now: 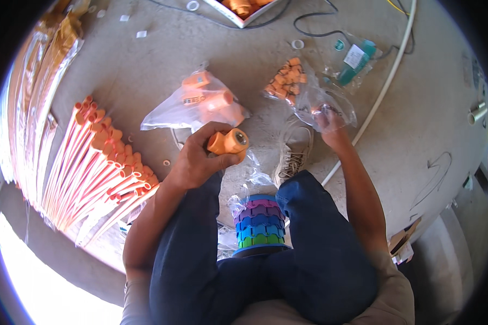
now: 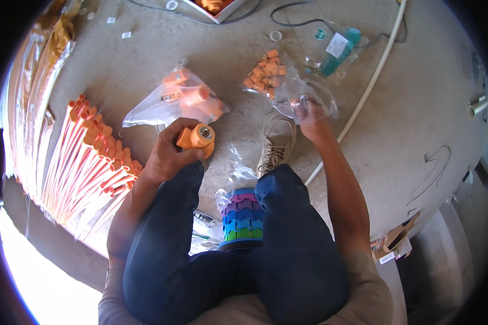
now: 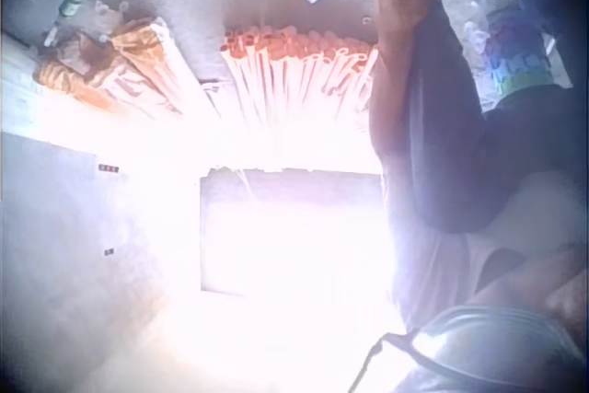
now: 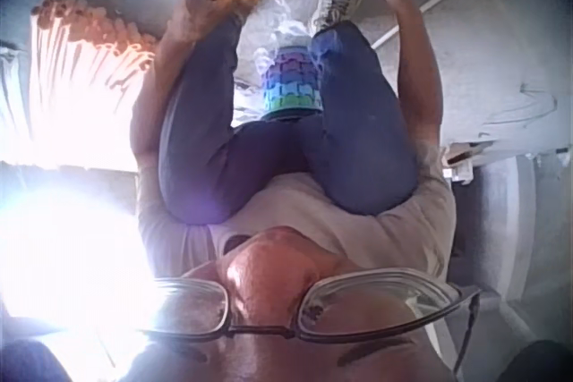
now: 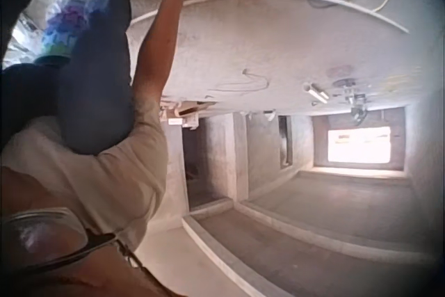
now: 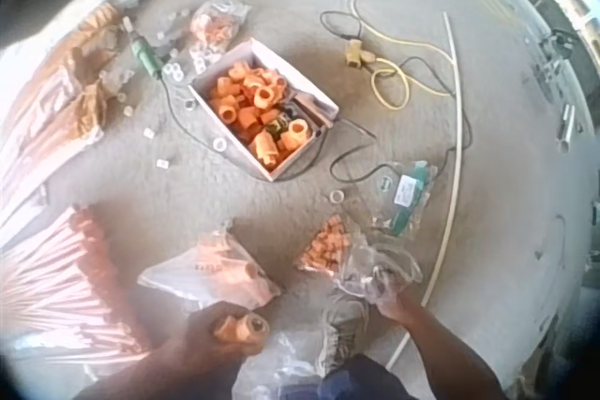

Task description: The person takes various orange plastic pipe fittings from plastic bags and a box on the floor and connects them by hand to form larger components.

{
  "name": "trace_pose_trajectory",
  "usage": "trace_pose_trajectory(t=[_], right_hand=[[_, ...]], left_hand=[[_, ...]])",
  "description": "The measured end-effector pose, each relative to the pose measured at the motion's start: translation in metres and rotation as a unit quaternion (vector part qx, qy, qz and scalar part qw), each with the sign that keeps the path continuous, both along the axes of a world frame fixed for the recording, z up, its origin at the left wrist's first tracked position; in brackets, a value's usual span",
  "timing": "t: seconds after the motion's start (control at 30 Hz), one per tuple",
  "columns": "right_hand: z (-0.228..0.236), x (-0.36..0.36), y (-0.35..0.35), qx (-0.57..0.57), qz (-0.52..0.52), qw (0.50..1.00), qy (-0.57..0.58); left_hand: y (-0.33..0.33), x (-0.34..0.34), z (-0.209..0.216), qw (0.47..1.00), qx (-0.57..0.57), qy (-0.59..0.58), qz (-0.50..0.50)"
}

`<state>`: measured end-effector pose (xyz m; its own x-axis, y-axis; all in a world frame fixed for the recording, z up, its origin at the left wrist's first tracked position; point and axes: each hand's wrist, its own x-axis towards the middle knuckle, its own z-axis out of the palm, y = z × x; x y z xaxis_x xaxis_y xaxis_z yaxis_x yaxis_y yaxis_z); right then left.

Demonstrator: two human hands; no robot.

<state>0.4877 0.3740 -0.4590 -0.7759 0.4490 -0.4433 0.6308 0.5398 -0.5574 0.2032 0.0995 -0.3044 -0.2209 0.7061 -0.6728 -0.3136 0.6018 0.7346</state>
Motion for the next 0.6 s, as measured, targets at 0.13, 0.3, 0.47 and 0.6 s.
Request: trace_pose_trajectory(t=[0.13,0.3,0.47,0.6], right_hand=[[0.052,0.04,-0.002,-0.157,-0.227,0.961,0.013],[0.137,0.007,-0.009,-0.158,-0.232,0.954,0.102],[0.188,-0.106,-0.042,-0.266,-0.05,0.952,0.14],[0.181,-0.144,-0.068,-0.269,0.067,0.953,0.121]], left_hand=[[-0.005,0.005,-0.014,0.992,0.095,-0.044,0.062],[-0.013,0.0,-0.008,0.987,0.114,-0.094,0.071],[-0.002,0.003,0.003,0.975,0.095,-0.171,0.102],[-0.008,-0.002,0.004,0.983,0.079,-0.142,0.088]])
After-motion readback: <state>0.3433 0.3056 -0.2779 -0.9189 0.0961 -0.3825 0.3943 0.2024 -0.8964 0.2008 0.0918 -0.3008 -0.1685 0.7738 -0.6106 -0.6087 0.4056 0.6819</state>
